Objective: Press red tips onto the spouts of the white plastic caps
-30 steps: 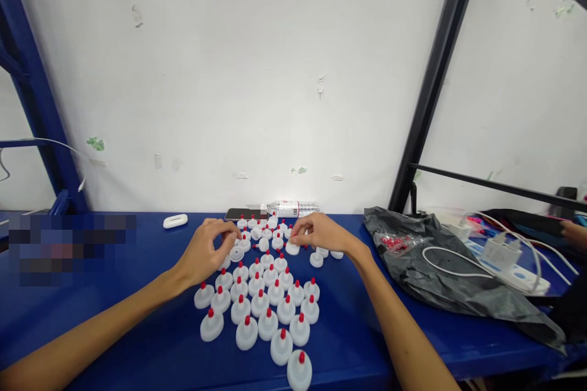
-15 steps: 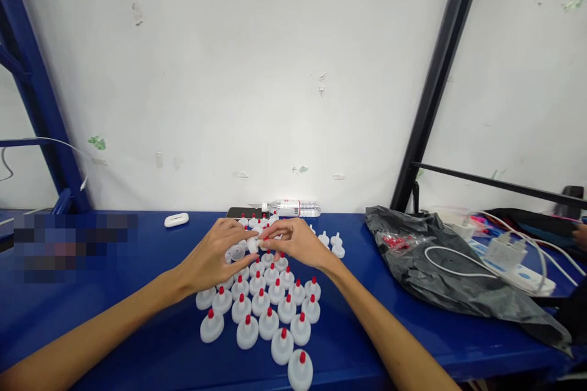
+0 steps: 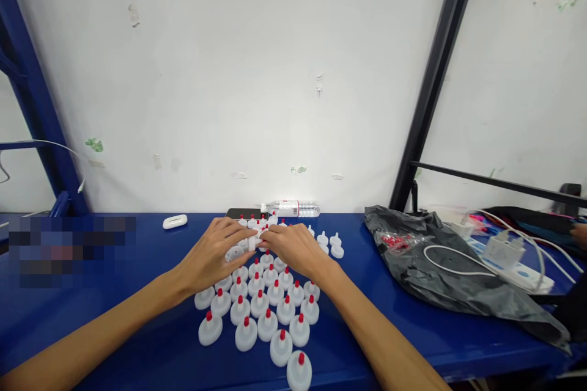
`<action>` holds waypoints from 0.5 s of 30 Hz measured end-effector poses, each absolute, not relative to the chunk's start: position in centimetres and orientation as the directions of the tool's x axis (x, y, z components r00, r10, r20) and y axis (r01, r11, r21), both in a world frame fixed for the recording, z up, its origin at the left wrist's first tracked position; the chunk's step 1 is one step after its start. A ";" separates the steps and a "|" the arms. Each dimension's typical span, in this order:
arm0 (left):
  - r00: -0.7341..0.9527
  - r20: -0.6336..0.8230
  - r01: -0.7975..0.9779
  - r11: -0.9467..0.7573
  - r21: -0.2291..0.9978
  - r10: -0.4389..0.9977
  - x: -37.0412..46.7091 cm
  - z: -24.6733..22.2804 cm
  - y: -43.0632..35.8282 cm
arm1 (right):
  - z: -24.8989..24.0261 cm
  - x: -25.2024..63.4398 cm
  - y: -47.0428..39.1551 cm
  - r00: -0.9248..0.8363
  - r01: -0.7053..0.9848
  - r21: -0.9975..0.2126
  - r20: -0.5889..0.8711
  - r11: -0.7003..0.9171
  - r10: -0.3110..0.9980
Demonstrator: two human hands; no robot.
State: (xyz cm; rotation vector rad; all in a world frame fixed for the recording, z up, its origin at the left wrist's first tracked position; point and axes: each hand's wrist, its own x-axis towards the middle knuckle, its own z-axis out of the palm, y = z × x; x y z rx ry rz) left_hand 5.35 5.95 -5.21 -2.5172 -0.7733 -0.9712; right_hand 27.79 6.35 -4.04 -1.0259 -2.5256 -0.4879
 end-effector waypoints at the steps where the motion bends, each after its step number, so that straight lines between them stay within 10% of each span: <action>1: 0.614 0.696 0.600 -0.794 -0.103 0.374 5.5 -5.2 5.9 | -4.0 27.8 6.4 -0.664 0.721 0.189 0.466 0.667 0.585; 7: 0.550 0.697 0.624 -0.781 0.023 0.460 6.4 -4.7 5.0 | -4.4 28.1 6.9 -0.668 0.712 0.220 0.506 0.666 0.546; 15: 0.459 0.504 0.545 -0.680 0.490 0.731 6.5 -3.7 5.1 | -4.7 27.7 7.3 -0.715 0.644 0.283 0.554 0.711 0.427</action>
